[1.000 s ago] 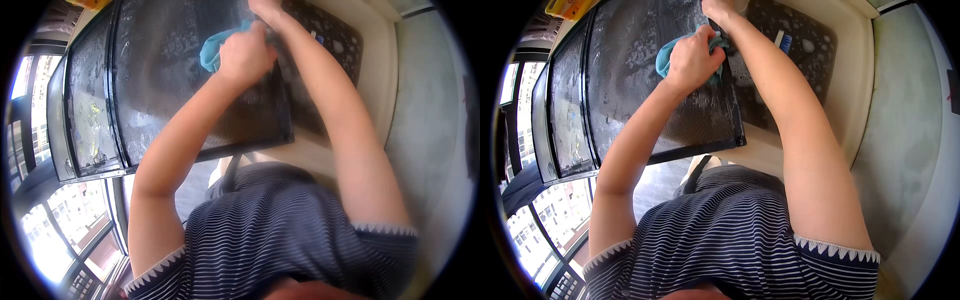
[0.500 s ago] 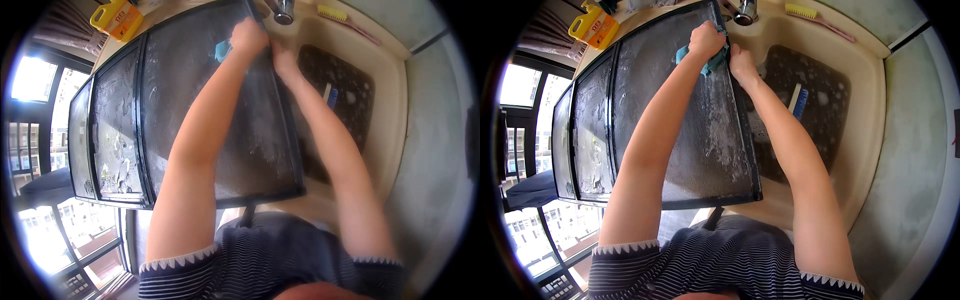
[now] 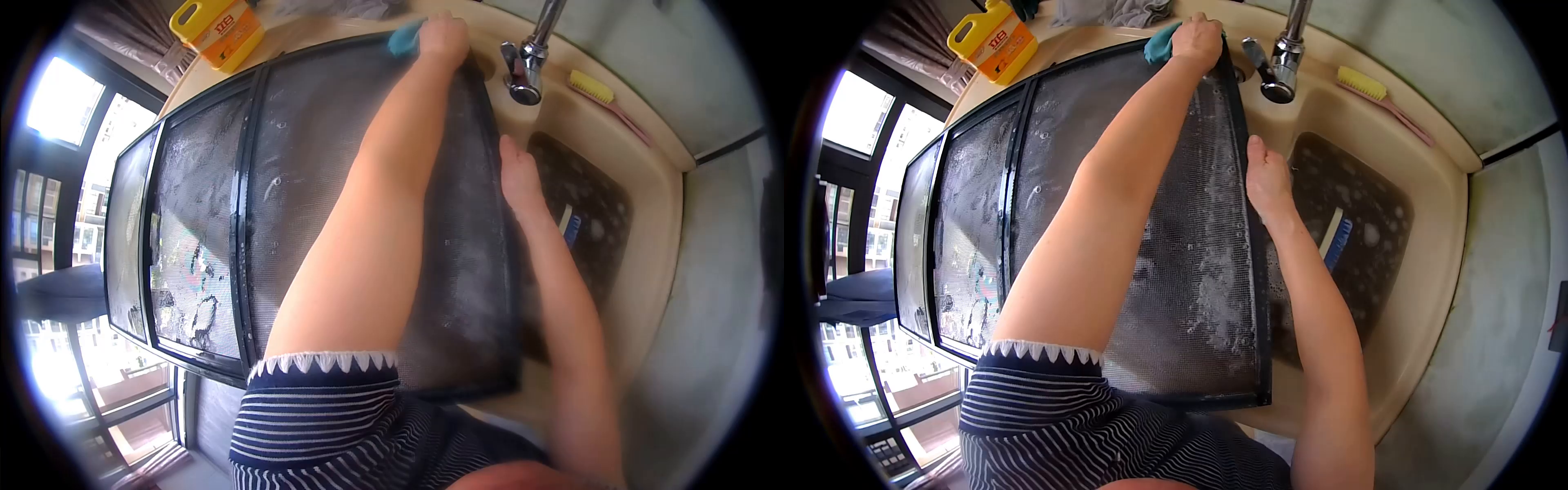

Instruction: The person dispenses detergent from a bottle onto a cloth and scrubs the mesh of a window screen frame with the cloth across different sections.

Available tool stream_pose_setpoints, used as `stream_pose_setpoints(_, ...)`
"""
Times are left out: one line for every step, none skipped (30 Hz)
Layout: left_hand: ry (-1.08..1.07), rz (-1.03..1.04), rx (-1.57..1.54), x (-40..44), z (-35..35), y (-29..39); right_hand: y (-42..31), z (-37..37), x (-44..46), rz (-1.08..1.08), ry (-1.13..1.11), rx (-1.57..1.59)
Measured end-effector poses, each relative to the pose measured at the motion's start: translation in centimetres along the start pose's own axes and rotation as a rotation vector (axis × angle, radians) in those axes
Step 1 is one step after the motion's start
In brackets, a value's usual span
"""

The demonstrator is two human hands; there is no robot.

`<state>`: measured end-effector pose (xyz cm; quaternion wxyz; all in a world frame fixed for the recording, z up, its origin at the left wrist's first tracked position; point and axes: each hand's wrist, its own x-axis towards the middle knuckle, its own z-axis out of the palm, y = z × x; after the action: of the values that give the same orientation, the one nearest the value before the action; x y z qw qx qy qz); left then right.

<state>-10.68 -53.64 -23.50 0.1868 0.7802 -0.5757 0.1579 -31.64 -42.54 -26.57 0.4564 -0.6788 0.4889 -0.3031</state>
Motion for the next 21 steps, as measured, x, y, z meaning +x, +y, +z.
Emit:
stream_pose_setpoints(0.065,0.054,0.056,0.1,0.3,-0.9,-0.1,0.0,-0.1,-0.025,-0.007,-0.001)
stream_pose_setpoints(0.135,0.104,0.079,0.3,0.3,-1.8,-0.8,-0.1,-0.4,-0.026,-0.005,0.024)
stream_pose_setpoints(0.205,0.152,0.102,0.4,0.3,-2.7,-0.8,-0.1,-0.4,-0.015,-0.011,0.027)
stream_pose_setpoints(0.274,0.199,0.123,0.2,0.1,-3.4,-1.0,-0.3,-0.6,0.005,-0.019,0.022)
stream_pose_setpoints(0.172,0.171,0.124,0.0,-0.4,-4.2,-1.2,-0.4,-0.6,0.023,-0.027,0.018)
stream_pose_setpoints(0.074,0.142,0.125,-0.2,-1.1,-5.3,-1.0,-0.3,-0.5,0.016,-0.023,0.049)
stream_pose_setpoints(-0.024,0.113,0.126,-0.4,-1.8,-6.4,-1.0,-0.2,-0.5,0.025,-0.021,0.060)
stream_pose_setpoints(0.001,0.077,0.167,-1.3,-2.6,-8.0,-1.1,-0.2,-0.5,0.038,-0.018,0.072)
stream_pose_setpoints(0.025,0.042,0.210,-2.3,-3.6,-10.0,-1.0,-0.2,-0.5,0.051,-0.014,0.085)
stream_pose_setpoints(-0.194,-0.047,0.261,-2.4,-5.3,-12.5,-0.5,-0.2,-0.3,0.052,-0.025,0.074)
stream_pose_setpoints(-0.157,-0.100,0.305,-3.6,-6.4,-15.4,-0.3,-0.2,-0.1,0.049,-0.029,0.091)
stream_pose_setpoints(-0.141,-0.168,0.377,-4.5,-6.8,-19.3,0.0,-0.1,0.1,0.049,-0.031,0.109)
stream_pose_setpoints(-0.233,-0.255,0.396,-5.5,-9.1,-21.7,0.2,0.0,0.1,0.050,-0.032,0.127)
stream_pose_setpoints(-0.207,-0.275,0.464,-6.8,-10.5,-24.1,0.4,0.0,0.2,0.040,-0.029,0.128)
stream_pose_setpoints(-0.181,-0.368,0.374,-7.4,-11.0,-26.0,0.5,0.0,0.3,0.029,-0.028,0.125)
stream_pose_setpoints(-0.209,-0.336,0.394,-7.1,-9.8,-28.3,0.5,0.0,0.3,0.015,-0.028,0.120)
stream_pose_setpoints(-0.211,-0.364,0.359,-6.8,-9.5,-27.9,0.3,0.2,0.2,-0.016,-0.001,0.127)
stream_pose_setpoints(-0.211,-0.395,0.319,-6.4,-8.9,-26.6,0.2,0.4,0.1,-0.049,0.024,0.129)
stream_pose_setpoints(-0.212,-0.429,0.275,-6.0,-8.0,-24.9,0.0,0.5,-0.1,-0.083,0.048,0.127)
stream_pose_setpoints(-0.327,-0.181,0.504,-5.2,-6.9,-22.7,-0.1,-0.1,-0.1,-0.052,-0.039,0.127)
stream_pose_setpoints(-0.216,-0.190,0.453,-4.8,-5.4,-20.1,0.1,-0.3,0.1,-0.027,-0.047,0.104)
